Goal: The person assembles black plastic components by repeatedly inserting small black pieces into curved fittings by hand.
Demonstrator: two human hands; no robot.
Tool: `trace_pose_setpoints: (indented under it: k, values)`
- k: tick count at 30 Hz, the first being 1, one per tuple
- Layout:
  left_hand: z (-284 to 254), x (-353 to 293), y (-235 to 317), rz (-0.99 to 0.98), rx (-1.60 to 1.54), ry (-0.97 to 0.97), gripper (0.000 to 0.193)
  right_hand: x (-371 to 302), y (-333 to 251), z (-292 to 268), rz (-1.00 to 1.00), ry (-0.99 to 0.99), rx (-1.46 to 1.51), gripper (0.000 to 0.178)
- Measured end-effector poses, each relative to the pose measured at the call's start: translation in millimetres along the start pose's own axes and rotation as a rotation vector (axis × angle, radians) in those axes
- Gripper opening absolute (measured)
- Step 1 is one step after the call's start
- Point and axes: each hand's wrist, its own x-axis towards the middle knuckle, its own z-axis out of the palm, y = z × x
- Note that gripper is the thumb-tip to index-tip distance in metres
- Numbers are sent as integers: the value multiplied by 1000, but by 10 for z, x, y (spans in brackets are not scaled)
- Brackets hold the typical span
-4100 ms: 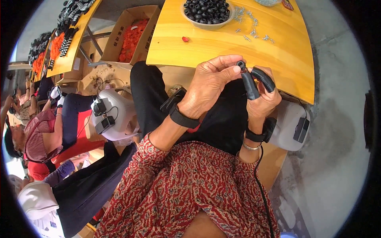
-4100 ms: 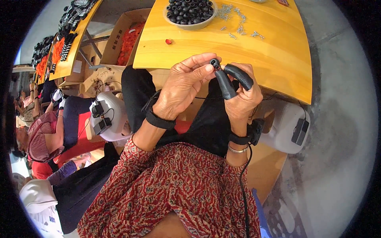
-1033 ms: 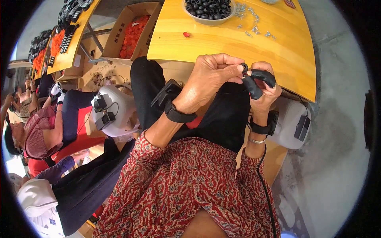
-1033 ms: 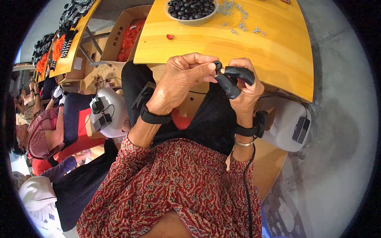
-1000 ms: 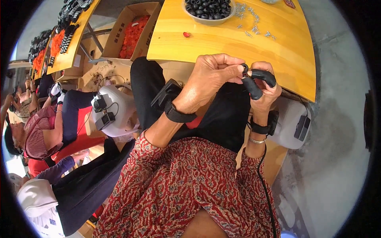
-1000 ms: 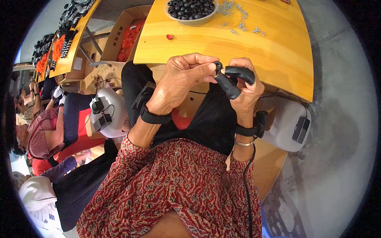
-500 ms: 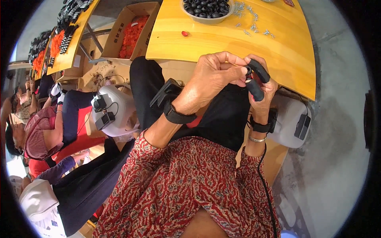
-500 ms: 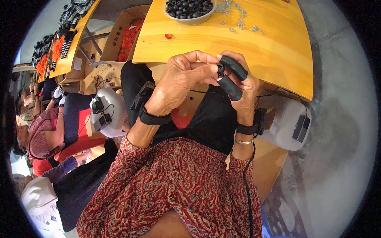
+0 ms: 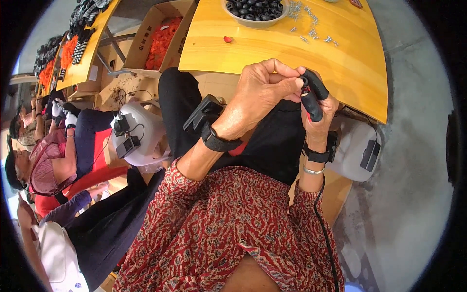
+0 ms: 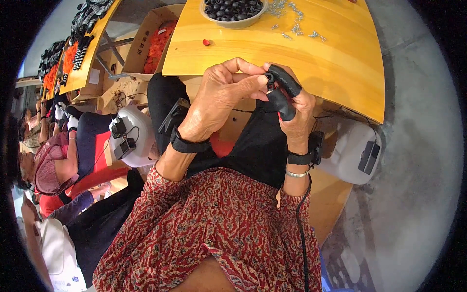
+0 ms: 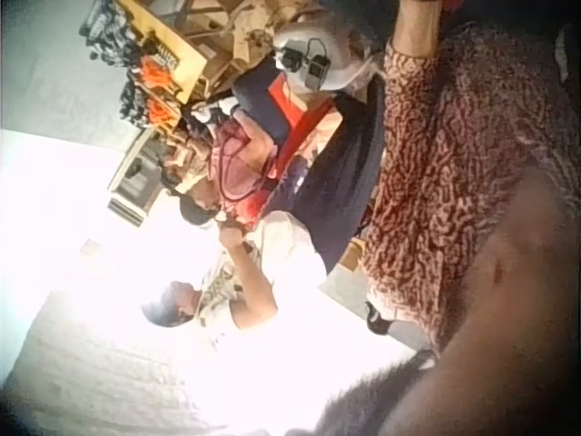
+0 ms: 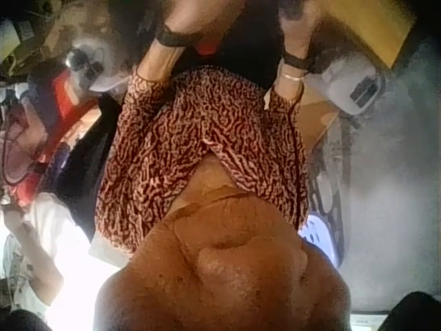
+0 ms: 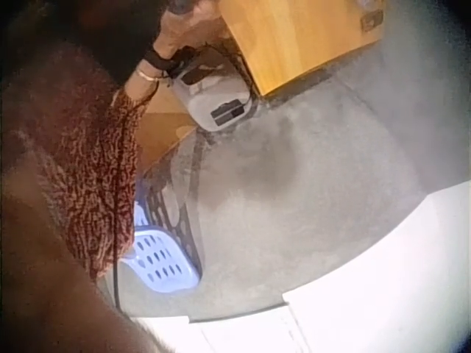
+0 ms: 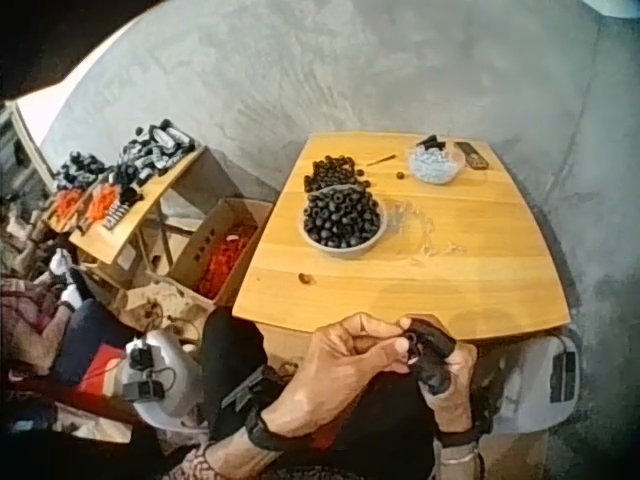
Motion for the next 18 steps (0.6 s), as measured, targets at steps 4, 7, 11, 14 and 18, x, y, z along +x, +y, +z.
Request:
trace_pose_setpoints:
  k: [4, 7, 11, 14, 18]
  values:
    - [6, -12, -6, 24, -53, 16, 21, -34, 71, -35, 24, 3, 45, 30]
    - [42, -26, -10, 14, -5, 29, 30, -66, 89, -57, 39, 16, 33, 31]
    - [71, -62, -58, 39, 56, 26, 36, -94, 73, -82, 21, 30, -24, 32]
    - [114, -97, -62, 48, 28, 34, 38, -87, 99, -56, -41, 103, 25, 33]
    - [84, -115, -116, 117, 20, -101, 48, -35, -25, -65, -70, 99, 5, 34]
